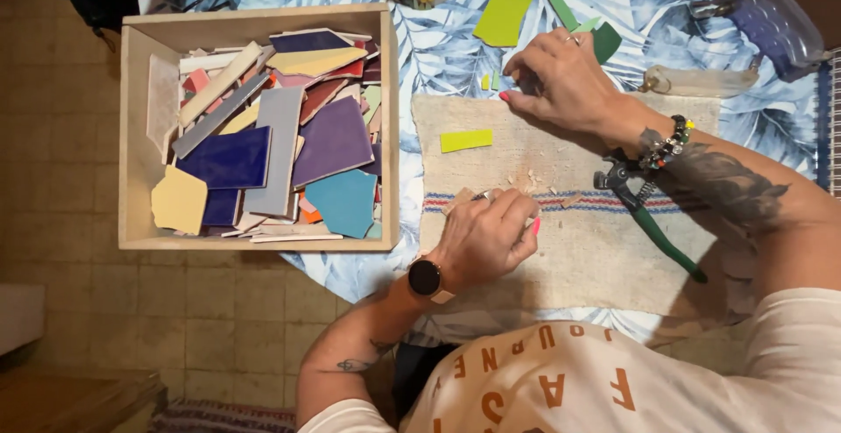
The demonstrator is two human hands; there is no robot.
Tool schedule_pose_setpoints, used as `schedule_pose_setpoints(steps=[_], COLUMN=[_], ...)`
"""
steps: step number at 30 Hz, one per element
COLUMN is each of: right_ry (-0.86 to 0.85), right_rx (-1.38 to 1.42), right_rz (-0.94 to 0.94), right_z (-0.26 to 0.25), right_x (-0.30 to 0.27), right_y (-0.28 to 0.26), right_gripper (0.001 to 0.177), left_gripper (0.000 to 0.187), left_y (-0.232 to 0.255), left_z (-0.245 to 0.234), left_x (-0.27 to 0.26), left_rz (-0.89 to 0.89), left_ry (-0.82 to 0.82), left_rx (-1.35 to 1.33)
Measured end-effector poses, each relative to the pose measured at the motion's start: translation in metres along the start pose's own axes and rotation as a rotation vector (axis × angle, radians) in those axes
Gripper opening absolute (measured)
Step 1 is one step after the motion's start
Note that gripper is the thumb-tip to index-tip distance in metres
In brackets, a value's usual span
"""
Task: Cutting small pieces of green tile using a tile nipper tool
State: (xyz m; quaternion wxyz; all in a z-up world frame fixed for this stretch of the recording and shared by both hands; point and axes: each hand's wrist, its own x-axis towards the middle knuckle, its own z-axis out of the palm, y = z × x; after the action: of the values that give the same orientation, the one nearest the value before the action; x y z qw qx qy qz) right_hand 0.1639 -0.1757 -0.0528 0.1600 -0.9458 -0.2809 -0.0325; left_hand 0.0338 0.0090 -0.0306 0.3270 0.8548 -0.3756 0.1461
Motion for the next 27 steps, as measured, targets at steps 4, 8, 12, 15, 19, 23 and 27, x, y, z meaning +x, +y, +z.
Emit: schedule_pose_setpoints(steps=[4,8,12,15,19,23,27], right_ry=[0.007,0.032,0.020,0.016,0.034,0.051,0.050], right_rx=[0.009,0.022,0.018,0.003,0.006,0.002,-0.013], right_rz=[-0.016,-0.031,-0.022,-0.020,-0.028,-0.046,-0.044], right_z=[0.0057,0.0048,0.0053,0.0063,0.0073,0.0071,0.0062], right_x=[0.0029,0.0047,0.0056,0.0059,0.0061,0.0065,0.0067], right_y=[0.0002,-0.0030,-0.0033,-0.0037,-0.0037,-0.0051,-0.0063], right_gripper=[0.028,0.027,0.027,0.029,0.026,0.026,0.027], left_gripper=[0.010,0.009,0.007,0.008,0.007,0.008,0.007], left_y=[-0.0003,-0.0011,-0.0006,-0.0009,-0.0010,-0.0016,-0.0012], left_z=[-0.0011,0.0003,0.0001,0.0006,-0.0003,-0.0005,0.0008], left_x=[0.0002,-0.0004,0.0002,-0.0006,0.0005,0.0004,-0.0007], left_rz=[-0.003,-0.003,0.012,0.012,0.017,0.024,0.017], left_ry=[0.006,0.004,0.020,0.015,0.016,0.001,0.009], left_rx=[-0.001,-0.011,-0.003,-0.009,-0.015,-0.044,-0.009])
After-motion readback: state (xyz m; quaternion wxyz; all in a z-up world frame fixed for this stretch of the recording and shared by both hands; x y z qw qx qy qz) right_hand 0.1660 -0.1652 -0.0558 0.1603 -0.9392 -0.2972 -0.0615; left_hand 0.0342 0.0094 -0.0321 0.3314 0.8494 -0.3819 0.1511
